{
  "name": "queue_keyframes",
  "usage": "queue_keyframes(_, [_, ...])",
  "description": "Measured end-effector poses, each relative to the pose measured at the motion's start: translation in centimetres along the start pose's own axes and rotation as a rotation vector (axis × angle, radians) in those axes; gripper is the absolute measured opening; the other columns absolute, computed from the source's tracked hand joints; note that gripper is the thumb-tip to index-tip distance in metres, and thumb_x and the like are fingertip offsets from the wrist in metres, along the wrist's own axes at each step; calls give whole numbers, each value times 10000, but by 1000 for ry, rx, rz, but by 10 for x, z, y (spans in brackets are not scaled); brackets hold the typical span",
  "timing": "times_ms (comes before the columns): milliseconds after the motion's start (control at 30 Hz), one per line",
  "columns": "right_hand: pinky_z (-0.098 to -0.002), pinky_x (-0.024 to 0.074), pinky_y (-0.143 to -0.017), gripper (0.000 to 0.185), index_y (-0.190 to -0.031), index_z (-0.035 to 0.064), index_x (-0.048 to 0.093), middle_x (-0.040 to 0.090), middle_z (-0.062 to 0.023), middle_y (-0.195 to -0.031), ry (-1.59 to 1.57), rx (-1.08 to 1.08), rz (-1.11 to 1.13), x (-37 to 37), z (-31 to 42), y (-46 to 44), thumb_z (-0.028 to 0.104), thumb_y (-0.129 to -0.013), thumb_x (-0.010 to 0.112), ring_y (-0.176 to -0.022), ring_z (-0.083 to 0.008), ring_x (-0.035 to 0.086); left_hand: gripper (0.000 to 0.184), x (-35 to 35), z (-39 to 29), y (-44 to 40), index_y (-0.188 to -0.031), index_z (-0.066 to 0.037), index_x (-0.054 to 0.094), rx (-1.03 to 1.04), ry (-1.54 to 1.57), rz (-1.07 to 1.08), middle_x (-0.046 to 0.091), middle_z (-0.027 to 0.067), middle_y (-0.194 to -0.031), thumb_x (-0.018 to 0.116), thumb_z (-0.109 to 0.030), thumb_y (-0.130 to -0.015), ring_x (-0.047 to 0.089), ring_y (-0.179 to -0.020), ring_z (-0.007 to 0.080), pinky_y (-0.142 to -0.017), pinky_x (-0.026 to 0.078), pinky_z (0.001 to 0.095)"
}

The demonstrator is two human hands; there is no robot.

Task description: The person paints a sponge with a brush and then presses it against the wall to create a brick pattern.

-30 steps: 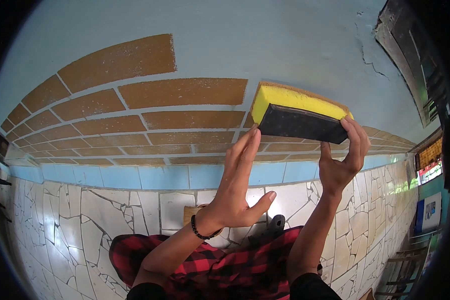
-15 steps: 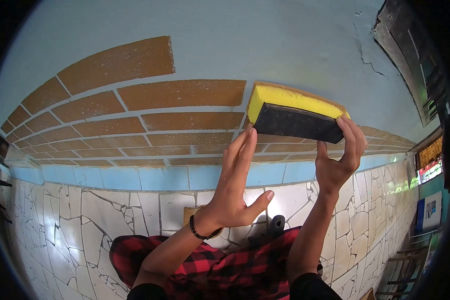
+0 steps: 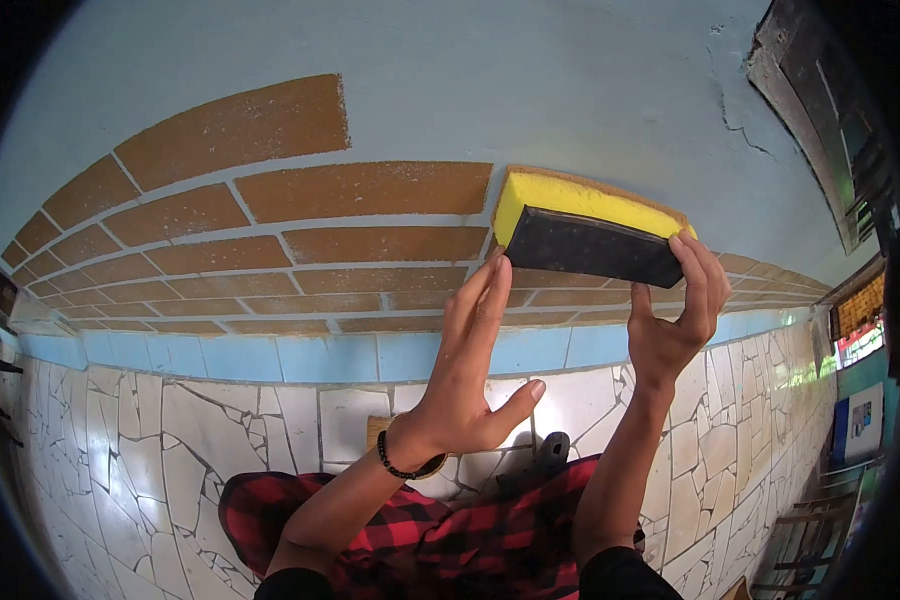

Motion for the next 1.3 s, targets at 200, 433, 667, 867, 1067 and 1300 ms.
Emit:
queue_keyframes(200, [-451,455,-1135,721,-1276,130,729,717,-60,-1315,3,-2,0,1,0,0,-141,-611,780,-1298,-296,602,1079,0,-1,0,-1710,13,128,12,-7,-2,213,269,-1698,727,-228,-846,349,-1523,382,-1176,384,505])
queue_keyframes(433, [-457,451,-1139,716,-1277,127,728,716,-62,-1317,2,5,10,2,-1,1,-137,-612,775,-1300,-301,600,1042,0,-1,-1,-1687,67,137,-35,60,-5,225,320,-1694,709,-249,-875,290,-1543,454,-1245,237,550])
queue_keyframes(667, [-455,456,-1139,724,-1281,129,725,715,-58,-1314,10,6,5,2,0,1,-144,-612,773,-1307,-298,593,1068,-1,0,-1,-1708,19,123,10,-12,1,204,268,-1706,725,-206,-855,340,-1535,381,-1184,376,499])
queue_keyframes(867, [-451,456,-1137,710,-1285,139,723,713,-53,-1316,5,8,-3,3,0,2,-141,-637,791,-1305,-298,593,1065,0,3,-1,-1708,16,129,-1,-15,12,195,268,-1712,724,-216,-855,331,-1541,378,-1185,374,498])
queue_keyframes(1067, [-450,450,-1146,712,-1282,138,724,712,-50,-1319,8,16,-5,3,-1,3,-141,-634,812,-1306,-297,592,1064,0,4,0,-1708,13,137,0,-19,10,191,265,-1718,728,-221,-855,326,-1542,377,-1183,373,496])
queue_keyframes(1300, [-450,453,-1146,708,-1275,139,729,710,-46,-1317,21,15,-9,3,1,2,-139,-632,826,-1310,-296,588,1065,1,5,-1,-1711,11,126,2,-29,19,173,267,-1726,724,-239,-865,291,-1558,374,-1173,379,496])
Point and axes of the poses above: each hand's wrist, its own y-axis away from the middle knuckle, its own x-axis out of the palm, z = x × y, the point moved 10 cm from there along -y, towards the middle knuckle
